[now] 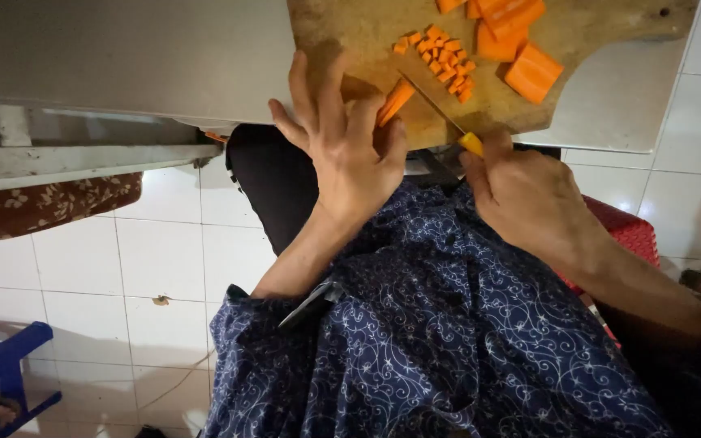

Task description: Dicing carrot strips into small cubes on a wooden cutting board using a kitchen knife

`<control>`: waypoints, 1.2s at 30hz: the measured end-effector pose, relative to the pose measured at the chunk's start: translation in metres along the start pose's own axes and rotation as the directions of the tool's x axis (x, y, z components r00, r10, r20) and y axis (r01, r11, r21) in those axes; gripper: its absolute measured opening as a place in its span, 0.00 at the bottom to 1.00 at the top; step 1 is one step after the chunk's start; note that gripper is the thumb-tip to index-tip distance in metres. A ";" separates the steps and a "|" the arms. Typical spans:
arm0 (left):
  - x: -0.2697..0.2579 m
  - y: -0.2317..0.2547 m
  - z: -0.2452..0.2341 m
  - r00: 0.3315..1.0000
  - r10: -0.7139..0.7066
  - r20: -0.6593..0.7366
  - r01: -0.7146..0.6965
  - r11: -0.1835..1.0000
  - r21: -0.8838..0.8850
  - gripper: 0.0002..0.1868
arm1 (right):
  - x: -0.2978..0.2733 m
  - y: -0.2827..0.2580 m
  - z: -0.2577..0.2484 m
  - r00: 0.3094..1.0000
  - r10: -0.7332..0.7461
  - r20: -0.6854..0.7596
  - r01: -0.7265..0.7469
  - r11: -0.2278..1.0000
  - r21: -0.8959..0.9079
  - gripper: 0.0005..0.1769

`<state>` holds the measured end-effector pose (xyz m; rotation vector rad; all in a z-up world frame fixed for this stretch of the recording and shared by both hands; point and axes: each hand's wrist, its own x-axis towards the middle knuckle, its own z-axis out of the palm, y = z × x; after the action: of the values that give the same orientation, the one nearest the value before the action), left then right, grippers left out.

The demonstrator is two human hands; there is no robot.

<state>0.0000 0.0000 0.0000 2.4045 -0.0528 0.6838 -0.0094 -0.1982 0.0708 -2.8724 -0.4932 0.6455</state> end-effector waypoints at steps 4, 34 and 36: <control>-0.005 -0.003 0.003 1.000 -0.010 -0.029 0.010 1.000 -0.016 0.10 | -0.003 -0.003 -0.007 1.000 0.003 -0.025 0.000 0.993 0.120 0.23; -0.008 0.001 0.016 0.999 -0.022 -0.039 0.023 0.999 0.032 0.05 | -0.002 0.002 0.011 0.998 0.037 -0.055 -0.037 0.999 0.004 0.26; -0.005 0.001 0.015 0.998 -0.001 -0.065 0.002 1.000 0.026 0.04 | -0.005 0.001 0.012 0.999 -0.004 -0.049 0.003 1.000 -0.026 0.22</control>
<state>0.0023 -0.0104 -0.0115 2.4046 -0.0153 0.7660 -0.0187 -0.2001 0.0619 -2.9030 -0.5029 0.5701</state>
